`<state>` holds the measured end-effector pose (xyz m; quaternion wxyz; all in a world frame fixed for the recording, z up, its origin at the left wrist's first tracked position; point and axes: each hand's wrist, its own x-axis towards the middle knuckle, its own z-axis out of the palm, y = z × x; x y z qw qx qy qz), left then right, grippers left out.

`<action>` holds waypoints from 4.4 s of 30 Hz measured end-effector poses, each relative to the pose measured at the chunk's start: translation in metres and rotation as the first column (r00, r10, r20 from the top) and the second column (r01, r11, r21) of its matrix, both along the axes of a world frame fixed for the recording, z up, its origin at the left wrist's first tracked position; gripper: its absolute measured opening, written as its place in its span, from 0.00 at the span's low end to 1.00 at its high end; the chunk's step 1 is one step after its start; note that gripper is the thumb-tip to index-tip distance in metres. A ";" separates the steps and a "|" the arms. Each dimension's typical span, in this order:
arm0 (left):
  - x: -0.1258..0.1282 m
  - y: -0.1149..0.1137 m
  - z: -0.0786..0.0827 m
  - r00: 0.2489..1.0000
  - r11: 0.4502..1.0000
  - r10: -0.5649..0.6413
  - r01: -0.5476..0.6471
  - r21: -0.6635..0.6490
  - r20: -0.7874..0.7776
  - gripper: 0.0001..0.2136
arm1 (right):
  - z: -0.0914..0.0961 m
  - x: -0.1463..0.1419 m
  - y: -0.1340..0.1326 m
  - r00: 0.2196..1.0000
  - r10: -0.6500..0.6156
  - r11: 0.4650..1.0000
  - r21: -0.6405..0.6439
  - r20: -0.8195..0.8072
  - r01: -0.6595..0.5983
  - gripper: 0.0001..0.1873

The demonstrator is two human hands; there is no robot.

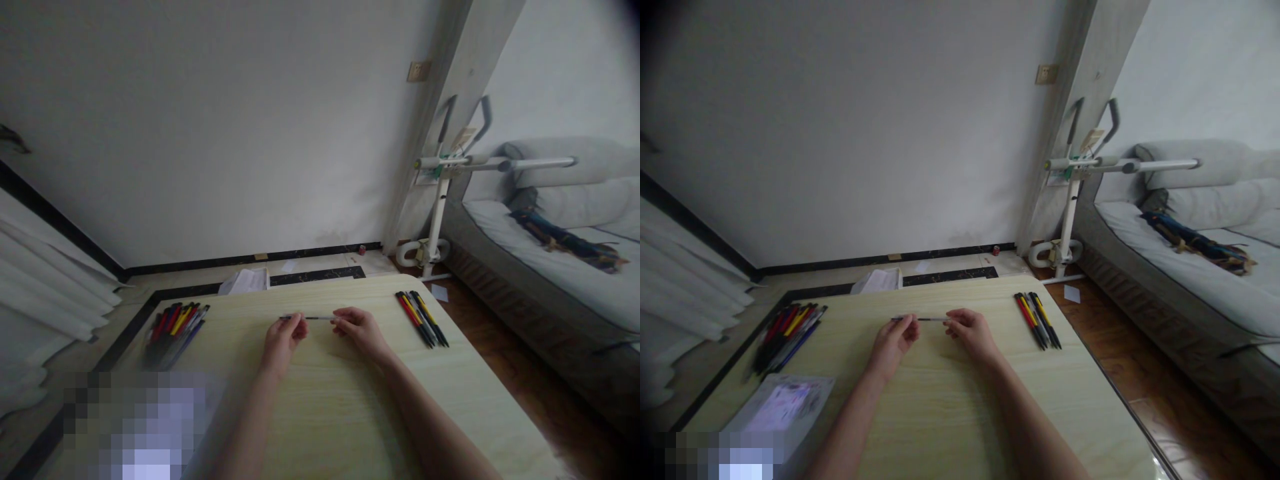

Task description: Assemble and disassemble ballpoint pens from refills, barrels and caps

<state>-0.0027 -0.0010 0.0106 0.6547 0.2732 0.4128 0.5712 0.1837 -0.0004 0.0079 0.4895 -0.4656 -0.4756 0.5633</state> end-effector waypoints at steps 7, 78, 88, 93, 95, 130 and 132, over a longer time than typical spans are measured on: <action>0.001 0.000 -0.003 0.999 0.999 0.031 -0.031 0.016 0.011 0.11 | 0.001 0.000 -0.002 0.999 -0.012 0.999 0.035 0.051 0.010 0.16; 0.001 0.000 -0.005 0.998 0.999 -0.013 0.014 0.029 -0.056 0.12 | 0.005 0.001 -0.005 0.951 0.042 0.994 0.080 0.305 -0.070 0.20; 0.001 0.001 -0.004 1.000 1.000 -0.006 0.006 0.026 -0.018 0.11 | 0.002 0.000 -0.005 0.944 0.035 0.991 0.113 0.328 -0.076 0.21; 0.001 0.001 -0.003 1.000 1.000 -0.001 0.001 0.022 -0.002 0.11 | 0.004 -0.001 -0.005 0.968 0.018 0.992 0.117 0.251 -0.049 0.16; 0.001 0.001 -0.003 1.000 1.000 0.003 -0.003 0.010 0.003 0.11 | 0.002 -0.001 -0.005 0.974 0.024 0.992 0.117 0.226 -0.051 0.15; 0.001 0.001 -0.002 1.000 1.000 -0.006 0.006 0.013 0.002 0.11 | -0.003 -0.002 -0.003 0.985 0.013 0.996 0.088 0.172 -0.028 0.15; 0.001 0.001 -0.002 1.000 1.000 -0.010 0.010 0.015 0.001 0.11 | -0.003 -0.001 -0.003 0.984 0.013 0.996 0.085 0.176 -0.028 0.15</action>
